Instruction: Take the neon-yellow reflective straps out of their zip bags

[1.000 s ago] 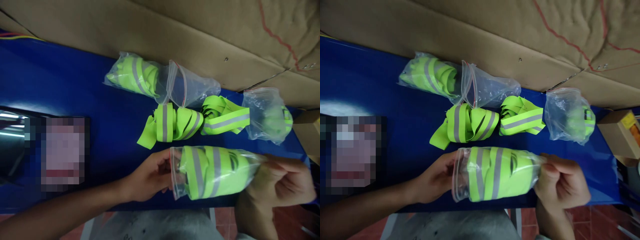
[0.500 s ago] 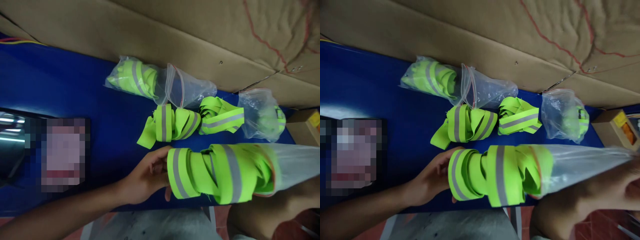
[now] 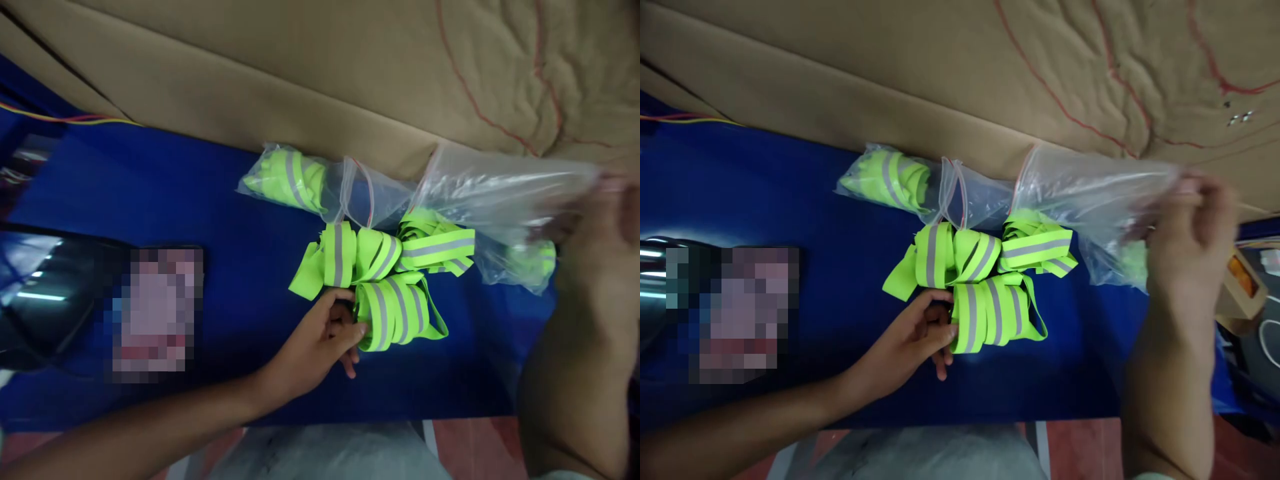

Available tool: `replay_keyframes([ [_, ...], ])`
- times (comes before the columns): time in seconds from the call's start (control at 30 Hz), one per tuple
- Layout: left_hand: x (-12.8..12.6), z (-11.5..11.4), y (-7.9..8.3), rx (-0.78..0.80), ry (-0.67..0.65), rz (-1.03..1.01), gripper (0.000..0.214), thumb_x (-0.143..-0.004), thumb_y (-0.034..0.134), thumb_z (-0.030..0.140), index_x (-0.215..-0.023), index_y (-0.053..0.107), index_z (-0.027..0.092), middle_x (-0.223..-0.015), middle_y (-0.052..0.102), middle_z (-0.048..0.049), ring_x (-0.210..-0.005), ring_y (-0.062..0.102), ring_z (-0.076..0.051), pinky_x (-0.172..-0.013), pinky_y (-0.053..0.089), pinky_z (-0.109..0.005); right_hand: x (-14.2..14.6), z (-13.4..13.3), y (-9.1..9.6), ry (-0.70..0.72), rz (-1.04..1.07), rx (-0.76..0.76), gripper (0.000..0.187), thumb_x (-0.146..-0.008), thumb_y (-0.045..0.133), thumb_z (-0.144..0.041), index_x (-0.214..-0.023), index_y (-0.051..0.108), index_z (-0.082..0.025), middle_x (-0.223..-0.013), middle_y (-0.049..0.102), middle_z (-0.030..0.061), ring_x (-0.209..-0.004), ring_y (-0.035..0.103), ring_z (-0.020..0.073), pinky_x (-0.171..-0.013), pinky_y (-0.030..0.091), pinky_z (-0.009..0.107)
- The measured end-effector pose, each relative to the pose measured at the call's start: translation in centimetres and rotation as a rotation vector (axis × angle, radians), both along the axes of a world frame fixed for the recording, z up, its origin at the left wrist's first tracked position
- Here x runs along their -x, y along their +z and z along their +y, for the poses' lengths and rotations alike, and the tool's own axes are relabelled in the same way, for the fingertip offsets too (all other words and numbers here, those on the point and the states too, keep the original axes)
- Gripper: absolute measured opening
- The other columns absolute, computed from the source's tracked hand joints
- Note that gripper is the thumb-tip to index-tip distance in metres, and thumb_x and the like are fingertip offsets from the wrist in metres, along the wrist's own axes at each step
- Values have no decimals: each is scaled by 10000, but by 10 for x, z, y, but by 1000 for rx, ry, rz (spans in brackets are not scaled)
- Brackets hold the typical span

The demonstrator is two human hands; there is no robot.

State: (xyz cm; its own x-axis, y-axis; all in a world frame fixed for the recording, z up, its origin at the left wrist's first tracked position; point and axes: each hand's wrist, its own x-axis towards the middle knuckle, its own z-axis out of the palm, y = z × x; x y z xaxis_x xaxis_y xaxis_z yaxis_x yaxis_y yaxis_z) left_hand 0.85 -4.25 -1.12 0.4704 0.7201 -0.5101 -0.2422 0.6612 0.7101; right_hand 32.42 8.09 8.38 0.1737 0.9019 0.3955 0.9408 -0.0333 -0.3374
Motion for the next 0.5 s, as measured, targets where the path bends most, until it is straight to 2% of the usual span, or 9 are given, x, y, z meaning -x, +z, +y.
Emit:
replay_keyframes([
  [0.03, 1, -1, 1, -6, -8, 33, 412, -921, 702, 421, -1123, 398, 230, -769, 554, 75, -523, 615, -117, -390, 522, -216, 6, 0, 3, -67, -90, 97, 514, -1076, 393, -550, -1323, 611, -157, -1018, 722, 180, -801, 713, 274, -645, 537, 379],
  [0.1, 3, -3, 2, -66, -9, 118, 287, -939, 647, 323, -994, 377, 243, -672, 504, 106, -445, 530, -86, -357, 393, -156, 21, -1, 7, -203, -316, 286, 560, -1004, 548, -571, -1343, 610, -129, -1026, 740, 238, -875, 729, 374, -718, 525, 456],
  [0.13, 5, -3, 3, -129, -6, 160, 247, -938, 618, 261, -937, 372, 240, -644, 479, 110, -442, 500, -70, -380, 358, -144, 28, -3, 9, -233, -393, 292, 619, -980, 595, -561, -1412, 567, -119, -1114, 733, 262, -960, 726, 407, -776, 527, 484],
  [0.2, 8, -4, 6, -297, -5, 213, 207, -938, 575, 188, -866, 385, 225, -632, 453, 99, -487, 473, -53, -452, 347, -150, 39, -5, 10, -219, -436, 156, 758, -956, 646, -537, -1546, 437, -107, -1308, 668, 282, -1129, 692, 420, -883, 535, 505],
  [0.27, 11, -5, 9, -456, -38, 216, 150, -967, 549, 200, -873, 433, 213, -665, 489, 73, -548, 472, -60, -508, 362, -167, 46, -3, 9, -117, -428, 24, 894, -909, 724, -523, -1601, 359, -90, -1462, 567, 281, -1311, 603, 404, -1017, 519, 484],
  [0.33, 13, -6, 11, -572, -83, 213, 77, -992, 531, 224, -936, 482, 208, -710, 529, 56, -576, 477, -66, -534, 377, -176, 47, 6, 3, 30, -391, 59, 937, -902, 743, -517, -1617, 327, -78, -1531, 510, 272, -1410, 533, 381, -1101, 484, 449],
  [0.4, 14, -8, 12, -703, -140, 247, 35, -976, 540, 197, -953, 515, 207, -732, 558, 46, -591, 497, -68, -555, 393, -178, 47, 20, -6, 214, -303, 213, 817, -969, 668, -494, -1613, 352, -105, -1549, 521, 231, -1426, 536, 330, -1133, 461, 402],
  [0.5, 14, -10, 11, -932, -200, 325, 79, -900, 563, 130, -912, 545, 205, -762, 604, 33, -622, 542, -76, -581, 400, -190, 45, 42, -17, 526, -172, 517, 525, -1072, 486, -434, -1529, 498, -177, -1494, 610, 141, -1369, 599, 248, -1148, 446, 363],
])
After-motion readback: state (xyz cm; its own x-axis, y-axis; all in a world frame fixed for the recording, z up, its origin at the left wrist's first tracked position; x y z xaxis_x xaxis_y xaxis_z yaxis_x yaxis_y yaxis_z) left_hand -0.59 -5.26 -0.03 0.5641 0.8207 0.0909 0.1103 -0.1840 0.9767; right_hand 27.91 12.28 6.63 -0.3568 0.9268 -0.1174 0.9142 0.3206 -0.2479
